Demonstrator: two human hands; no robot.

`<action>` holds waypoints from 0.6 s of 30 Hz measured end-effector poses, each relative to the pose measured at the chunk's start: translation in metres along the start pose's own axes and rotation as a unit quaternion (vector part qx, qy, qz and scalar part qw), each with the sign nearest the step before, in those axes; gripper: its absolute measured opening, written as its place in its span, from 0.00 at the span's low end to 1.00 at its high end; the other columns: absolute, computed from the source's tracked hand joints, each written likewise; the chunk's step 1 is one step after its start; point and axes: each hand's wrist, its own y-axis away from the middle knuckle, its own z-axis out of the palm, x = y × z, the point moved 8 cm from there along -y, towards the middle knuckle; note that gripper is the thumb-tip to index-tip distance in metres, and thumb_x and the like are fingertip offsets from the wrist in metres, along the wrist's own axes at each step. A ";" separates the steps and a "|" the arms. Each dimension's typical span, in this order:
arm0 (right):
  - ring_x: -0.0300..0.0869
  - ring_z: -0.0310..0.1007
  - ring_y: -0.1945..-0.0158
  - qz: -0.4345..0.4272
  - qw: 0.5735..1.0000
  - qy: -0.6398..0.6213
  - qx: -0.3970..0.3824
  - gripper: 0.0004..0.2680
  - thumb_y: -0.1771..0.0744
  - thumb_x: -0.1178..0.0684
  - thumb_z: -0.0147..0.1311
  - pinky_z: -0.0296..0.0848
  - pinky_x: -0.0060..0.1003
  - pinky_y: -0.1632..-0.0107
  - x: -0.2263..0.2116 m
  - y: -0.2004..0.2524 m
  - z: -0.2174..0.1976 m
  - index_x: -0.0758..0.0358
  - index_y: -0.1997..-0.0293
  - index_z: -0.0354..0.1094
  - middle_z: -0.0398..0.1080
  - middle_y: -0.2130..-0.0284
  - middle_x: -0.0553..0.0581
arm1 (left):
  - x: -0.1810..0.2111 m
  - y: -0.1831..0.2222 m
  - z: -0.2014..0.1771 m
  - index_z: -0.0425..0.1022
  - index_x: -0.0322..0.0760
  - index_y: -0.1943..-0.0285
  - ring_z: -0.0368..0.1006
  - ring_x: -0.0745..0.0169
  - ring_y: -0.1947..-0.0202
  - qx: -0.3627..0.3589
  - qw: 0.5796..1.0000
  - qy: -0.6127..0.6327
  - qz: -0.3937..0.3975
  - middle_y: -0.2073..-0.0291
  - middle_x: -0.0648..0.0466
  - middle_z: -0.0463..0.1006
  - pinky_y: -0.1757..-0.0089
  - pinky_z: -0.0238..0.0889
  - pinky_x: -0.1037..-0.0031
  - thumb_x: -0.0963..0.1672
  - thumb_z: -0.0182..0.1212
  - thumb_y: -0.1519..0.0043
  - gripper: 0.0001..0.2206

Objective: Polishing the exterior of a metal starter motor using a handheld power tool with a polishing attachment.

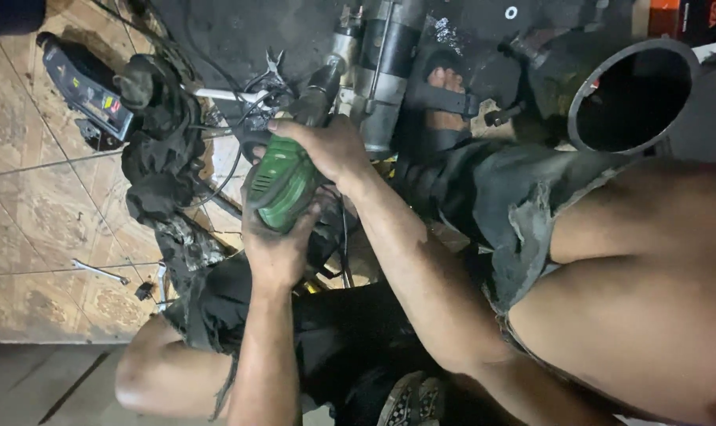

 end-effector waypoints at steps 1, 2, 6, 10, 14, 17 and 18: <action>0.54 0.84 0.67 -0.001 1.000 0.001 0.008 0.13 0.39 0.57 0.63 0.83 0.36 0.64 0.001 -0.002 -0.003 0.78 0.57 0.71 0.79 0.66 0.71 | 0.005 0.001 0.002 0.61 0.33 0.30 0.71 0.44 0.40 -0.003 1.000 -0.023 -0.002 0.45 0.39 0.76 0.41 0.62 0.50 0.40 0.77 0.52 0.39; 0.53 0.84 0.68 -0.002 1.000 0.001 0.015 0.12 0.39 0.57 0.63 0.83 0.36 0.65 0.003 -0.004 -0.006 0.78 0.57 0.72 0.79 0.68 0.69 | 0.010 0.002 0.003 0.62 0.36 0.29 0.72 0.43 0.40 -0.007 0.999 -0.045 -0.005 0.45 0.39 0.77 0.42 0.62 0.48 0.40 0.75 0.52 0.38; 0.55 0.69 0.34 0.054 0.968 0.220 0.107 0.36 0.46 0.31 0.63 0.69 0.48 0.35 0.000 0.005 -0.011 0.74 0.41 0.67 0.72 0.43 0.70 | 0.021 -0.004 0.007 0.59 0.40 0.28 0.73 0.37 0.40 -0.027 0.993 -0.119 -0.007 0.45 0.40 0.77 0.42 0.63 0.46 0.40 0.75 0.52 0.40; 0.44 0.78 0.72 0.024 0.998 0.004 0.051 0.13 0.41 0.49 0.61 0.77 0.34 0.67 0.017 -0.017 -0.024 0.69 0.60 0.76 0.77 0.71 0.59 | 0.014 -0.013 0.001 0.66 0.51 0.39 0.78 0.40 0.49 0.021 0.968 -0.247 -0.035 0.54 0.47 0.82 0.48 0.70 0.49 0.45 0.76 0.56 0.34; 0.59 0.70 0.37 0.103 0.974 0.162 0.121 0.37 0.48 0.32 0.62 0.72 0.50 0.39 0.011 -0.013 -0.012 0.73 0.40 0.67 0.70 0.44 0.72 | 0.036 -0.020 0.010 0.67 0.54 0.43 0.80 0.38 0.54 0.032 0.938 -0.342 -0.037 0.59 0.48 0.84 0.51 0.72 0.46 0.47 0.76 0.57 0.31; 0.59 0.72 0.38 0.101 0.970 0.188 0.119 0.36 0.48 0.30 0.62 0.74 0.50 0.42 0.010 -0.017 -0.023 0.72 0.43 0.71 0.72 0.45 0.72 | 0.048 -0.015 0.013 0.67 0.52 0.40 0.80 0.34 0.55 0.042 0.943 -0.328 0.018 0.59 0.45 0.84 0.54 0.73 0.46 0.45 0.76 0.55 0.32; 0.59 0.72 0.38 0.101 0.970 0.186 0.120 0.36 0.48 0.30 0.62 0.74 0.50 0.42 0.006 -0.014 -0.023 0.72 0.43 0.71 0.72 0.45 0.72 | 0.046 -0.018 0.014 0.67 0.52 0.40 0.80 0.34 0.55 0.041 0.943 -0.329 0.019 0.59 0.45 0.84 0.54 0.73 0.46 0.45 0.76 0.55 0.32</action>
